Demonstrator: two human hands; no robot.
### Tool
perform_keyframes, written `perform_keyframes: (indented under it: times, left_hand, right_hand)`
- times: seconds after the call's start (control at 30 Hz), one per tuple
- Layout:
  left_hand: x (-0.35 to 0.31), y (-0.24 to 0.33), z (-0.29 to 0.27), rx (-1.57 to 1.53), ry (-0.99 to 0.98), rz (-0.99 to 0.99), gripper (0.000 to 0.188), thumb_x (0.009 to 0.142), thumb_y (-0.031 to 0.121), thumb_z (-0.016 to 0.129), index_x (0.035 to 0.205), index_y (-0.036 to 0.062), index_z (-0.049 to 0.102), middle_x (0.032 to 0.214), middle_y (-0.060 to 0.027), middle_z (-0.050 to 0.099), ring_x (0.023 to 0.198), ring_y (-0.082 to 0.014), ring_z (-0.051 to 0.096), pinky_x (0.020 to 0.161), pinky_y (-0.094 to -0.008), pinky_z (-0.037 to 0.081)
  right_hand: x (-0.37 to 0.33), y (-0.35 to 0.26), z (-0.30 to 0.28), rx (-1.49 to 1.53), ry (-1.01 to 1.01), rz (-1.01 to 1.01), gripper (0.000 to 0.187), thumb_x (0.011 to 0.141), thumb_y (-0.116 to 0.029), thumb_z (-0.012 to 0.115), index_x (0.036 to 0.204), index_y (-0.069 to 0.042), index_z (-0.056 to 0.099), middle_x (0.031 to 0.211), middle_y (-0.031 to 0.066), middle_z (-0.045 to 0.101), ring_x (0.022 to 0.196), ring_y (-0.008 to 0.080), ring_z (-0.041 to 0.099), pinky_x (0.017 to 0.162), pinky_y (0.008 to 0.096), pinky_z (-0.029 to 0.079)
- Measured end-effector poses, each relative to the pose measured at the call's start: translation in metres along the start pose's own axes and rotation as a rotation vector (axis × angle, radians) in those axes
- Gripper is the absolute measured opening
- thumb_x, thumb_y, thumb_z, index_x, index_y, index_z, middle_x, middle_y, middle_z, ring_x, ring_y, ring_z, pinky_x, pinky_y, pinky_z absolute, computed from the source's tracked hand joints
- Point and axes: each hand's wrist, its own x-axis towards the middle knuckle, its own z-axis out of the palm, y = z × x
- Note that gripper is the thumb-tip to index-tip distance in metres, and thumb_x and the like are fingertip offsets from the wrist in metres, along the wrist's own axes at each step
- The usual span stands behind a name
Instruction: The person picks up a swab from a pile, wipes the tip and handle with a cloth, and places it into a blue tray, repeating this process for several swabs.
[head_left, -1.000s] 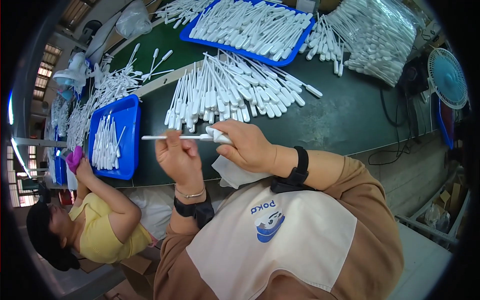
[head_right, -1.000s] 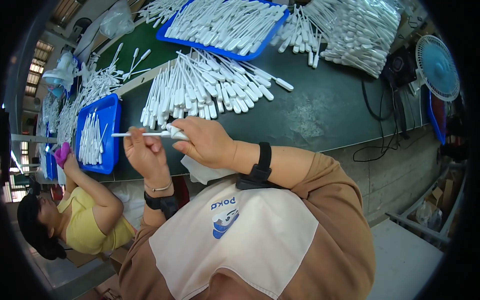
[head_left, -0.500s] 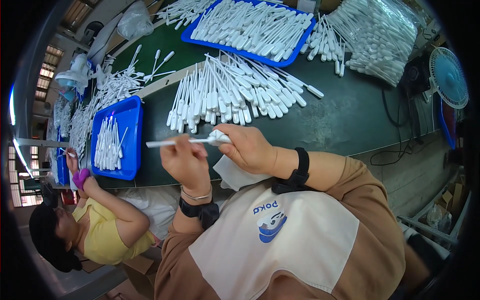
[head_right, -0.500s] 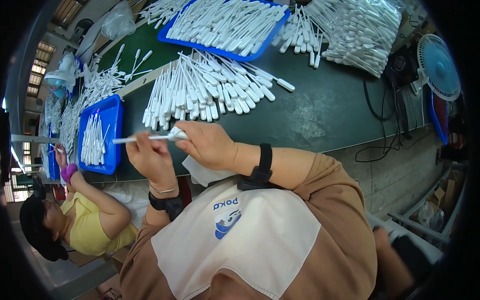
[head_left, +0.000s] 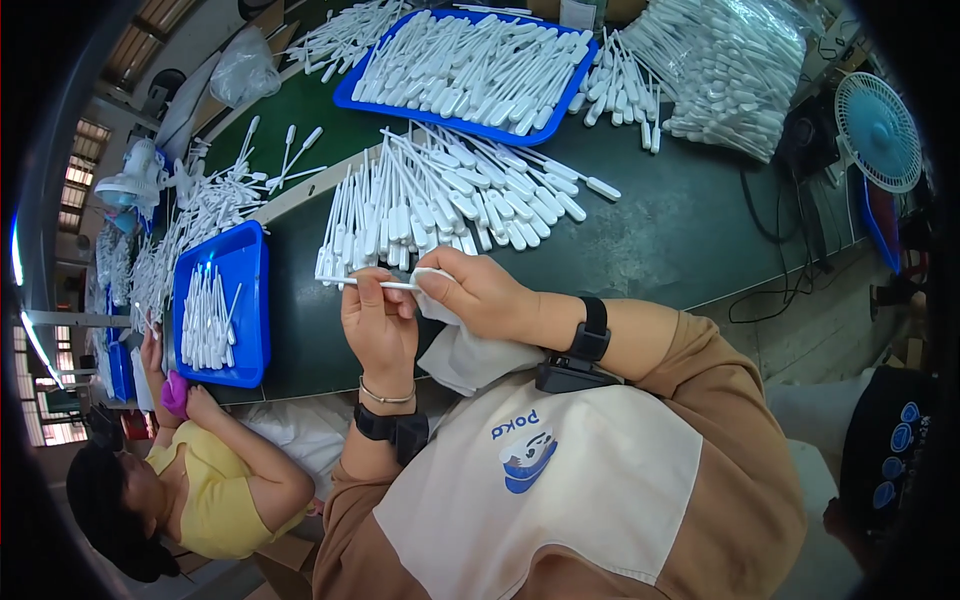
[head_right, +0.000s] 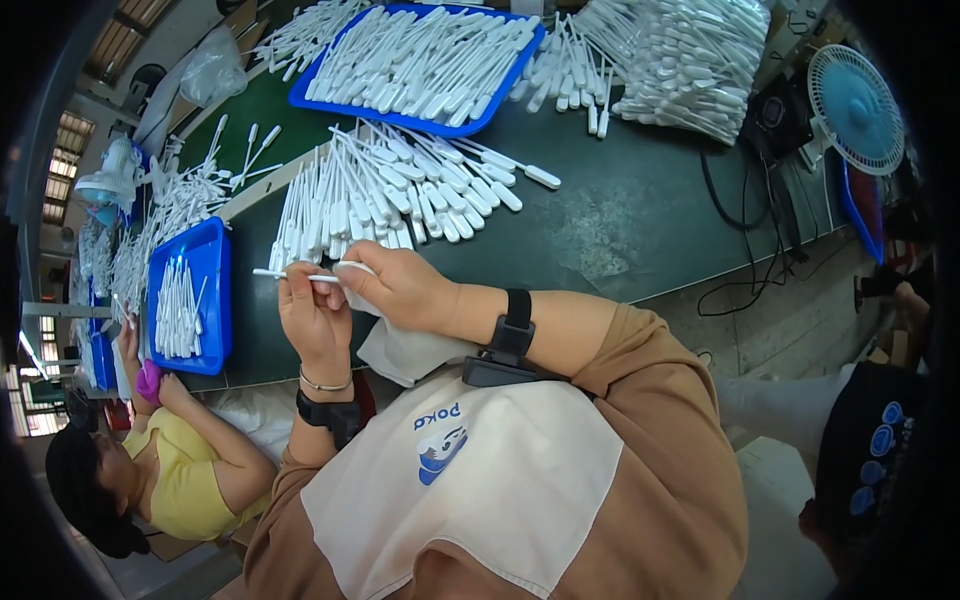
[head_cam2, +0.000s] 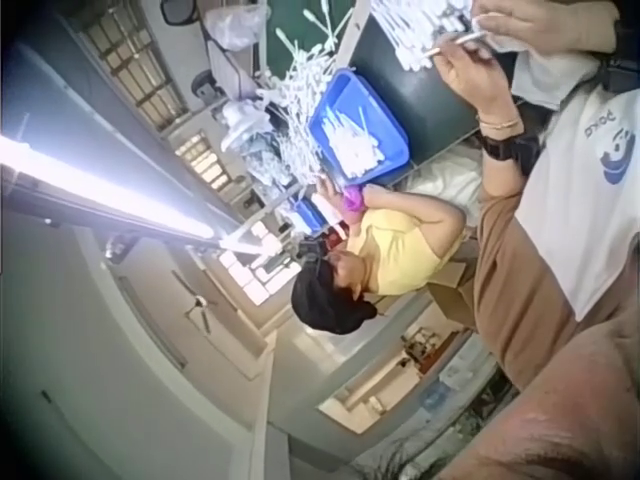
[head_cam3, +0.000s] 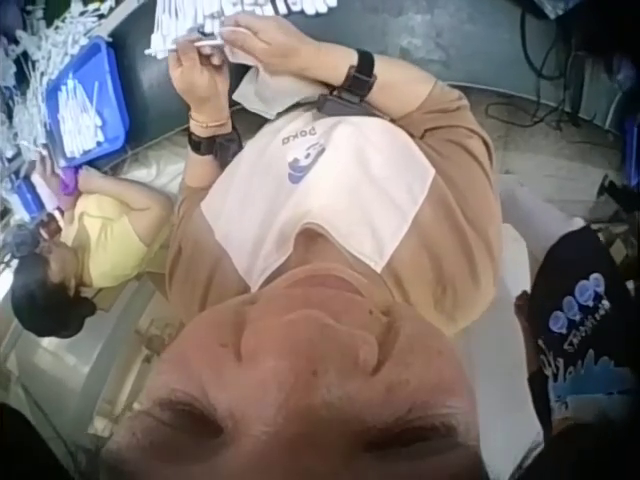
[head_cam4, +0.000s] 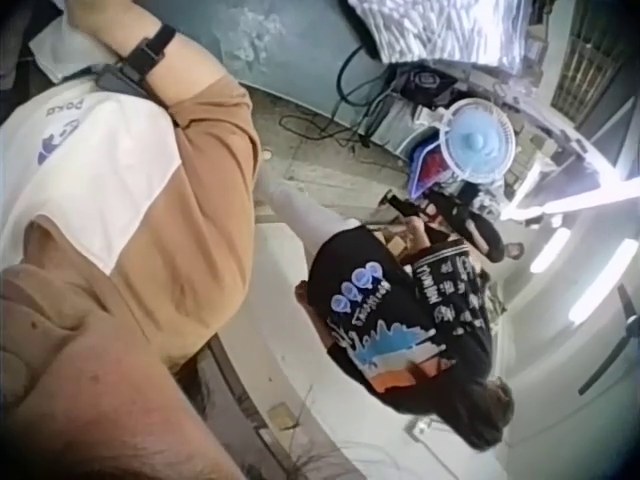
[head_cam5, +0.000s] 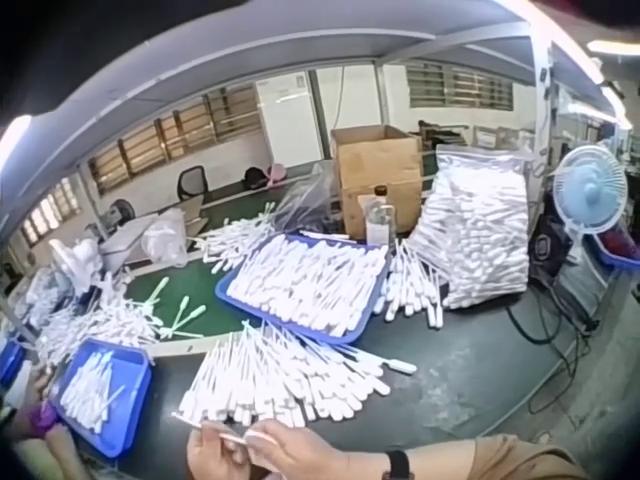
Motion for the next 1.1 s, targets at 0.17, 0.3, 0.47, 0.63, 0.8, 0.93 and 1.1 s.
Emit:
perform_keyframes:
  times: [0.17, 0.3, 0.47, 0.63, 0.8, 0.93, 1.1]
  left_hand:
    - [0.012, 0.009, 0.01, -0.095, 0.045, -0.278, 0.02, 0.089, 0.024, 0.043, 0.083, 0.0054, 0.048, 0.056, -0.0009, 0.045, 0.044, -0.0091, 0.039, 0.042, -0.021, 0.033]
    - [0.01, 0.011, 0.016, -0.095, -0.045, -0.34, 0.021, 0.089, 0.025, 0.042, 0.082, 0.0055, 0.047, 0.056, -0.0009, 0.046, 0.043, -0.0084, 0.038, 0.042, -0.0212, 0.034]
    - [0.012, 0.014, 0.024, -0.08, -0.052, -0.339, 0.021, 0.09, 0.024, 0.042, 0.08, 0.0056, 0.046, 0.057, -0.0009, 0.046, 0.043, -0.0084, 0.039, 0.042, -0.0213, 0.034]
    - [0.016, 0.008, 0.028, -0.003, -0.062, -0.184, 0.021, 0.09, 0.023, 0.041, 0.081, 0.0048, 0.047, 0.057, -0.0023, 0.047, 0.043, -0.0093, 0.041, 0.042, -0.0206, 0.035]
    - [0.029, 0.016, 0.047, 0.139, -0.157, -0.093, 0.018, 0.089, 0.019, 0.042, 0.083, 0.0032, 0.049, 0.06, -0.0046, 0.05, 0.044, -0.0101, 0.043, 0.043, -0.0197, 0.036]
    - [0.071, 0.02, 0.066, 0.454, -0.244, -0.16, 0.018, 0.087, 0.018, 0.047, 0.081, 0.0018, 0.052, 0.062, -0.0061, 0.053, 0.045, -0.0098, 0.046, 0.042, -0.0193, 0.036]
    - [0.12, -0.003, 0.078, 0.655, -0.362, -0.507, 0.023, 0.083, 0.024, 0.053, 0.081, 0.002, 0.053, 0.059, -0.0041, 0.054, 0.044, -0.0081, 0.048, 0.041, -0.0186, 0.037]
  right_hand:
    - [-0.006, -0.011, -0.005, -0.459, 0.122, -0.404, 0.027, 0.086, -0.029, 0.046, 0.094, -0.003, 0.05, 0.074, 0.0103, 0.056, 0.062, 0.0224, 0.056, 0.057, 0.0276, 0.043]
    - [-0.007, -0.01, -0.008, -0.393, 0.132, -0.45, 0.028, 0.087, -0.03, 0.044, 0.095, -0.003, 0.05, 0.074, 0.0091, 0.056, 0.063, 0.0212, 0.055, 0.057, 0.0274, 0.043]
    - [0.001, -0.008, -0.006, 0.094, 0.187, -0.296, 0.028, 0.09, -0.029, 0.038, 0.095, -0.003, 0.05, 0.079, 0.0038, 0.055, 0.068, 0.0134, 0.053, 0.062, 0.0239, 0.042]
    - [0.004, -0.021, -0.014, 0.681, 0.087, 0.073, 0.028, 0.091, -0.027, 0.036, 0.095, -0.004, 0.05, 0.08, 0.0004, 0.053, 0.071, 0.007, 0.048, 0.064, 0.0208, 0.04]
    - [0.008, -0.007, -0.009, 0.648, 0.07, 0.081, 0.025, 0.09, -0.026, 0.04, 0.094, -0.004, 0.05, 0.078, 0.0001, 0.052, 0.07, 0.0047, 0.046, 0.063, 0.0196, 0.039]
    - [0.011, 0.014, -0.008, 0.366, 0.122, 0.116, 0.023, 0.088, -0.027, 0.045, 0.09, -0.004, 0.05, 0.077, -0.0003, 0.051, 0.07, 0.005, 0.044, 0.062, 0.0204, 0.039]
    - [0.004, 0.015, 0.0, 0.064, -0.11, 0.166, 0.027, 0.083, -0.031, 0.051, 0.082, -0.004, 0.05, 0.074, 0.0039, 0.053, 0.068, 0.0115, 0.047, 0.062, 0.0258, 0.04]
